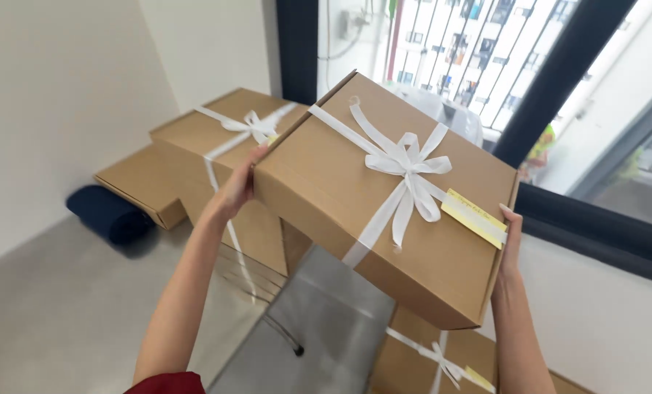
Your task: The person repeatedly picks up brown cardboard boxes tied with white ribbons and stacks them on a metal cart. The person then takes the top box from the stack, places it on a table, and unties the ribbon.
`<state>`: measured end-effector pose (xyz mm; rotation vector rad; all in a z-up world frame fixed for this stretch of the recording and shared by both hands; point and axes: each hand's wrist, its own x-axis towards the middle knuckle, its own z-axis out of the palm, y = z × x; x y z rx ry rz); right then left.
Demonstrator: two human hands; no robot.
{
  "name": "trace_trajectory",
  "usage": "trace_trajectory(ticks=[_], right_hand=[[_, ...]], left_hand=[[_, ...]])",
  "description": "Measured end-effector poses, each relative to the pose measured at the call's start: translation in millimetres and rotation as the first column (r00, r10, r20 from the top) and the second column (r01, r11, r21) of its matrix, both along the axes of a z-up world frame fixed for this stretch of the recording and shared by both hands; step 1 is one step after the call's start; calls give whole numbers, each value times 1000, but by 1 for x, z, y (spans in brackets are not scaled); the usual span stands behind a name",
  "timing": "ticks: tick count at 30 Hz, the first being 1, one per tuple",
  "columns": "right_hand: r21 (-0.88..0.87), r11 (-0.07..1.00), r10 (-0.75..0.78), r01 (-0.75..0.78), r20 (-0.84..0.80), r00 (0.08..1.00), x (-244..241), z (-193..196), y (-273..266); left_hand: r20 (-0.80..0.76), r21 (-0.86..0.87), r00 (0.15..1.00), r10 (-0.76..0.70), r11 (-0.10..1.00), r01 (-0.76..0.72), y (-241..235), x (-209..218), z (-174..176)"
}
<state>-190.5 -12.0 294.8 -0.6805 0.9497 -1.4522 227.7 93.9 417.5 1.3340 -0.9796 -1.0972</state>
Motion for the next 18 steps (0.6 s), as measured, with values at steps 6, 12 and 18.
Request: trace_trajectory(ticks=[6,12,18], right_hand=[[-15,998,69,-68,52,996,108,27,-26],[-30,980,200,-198,73,977,211,46,-47],[65,946,308,-317,114,944,295,42,-100]], left_hand=[[-195,-122,981,-5,992,-19,-32,135,-29],[-533,-280,841,92,919,-278,-30,221,-67],[-721,-279,648,243,755,-593,-101,331,-160]])
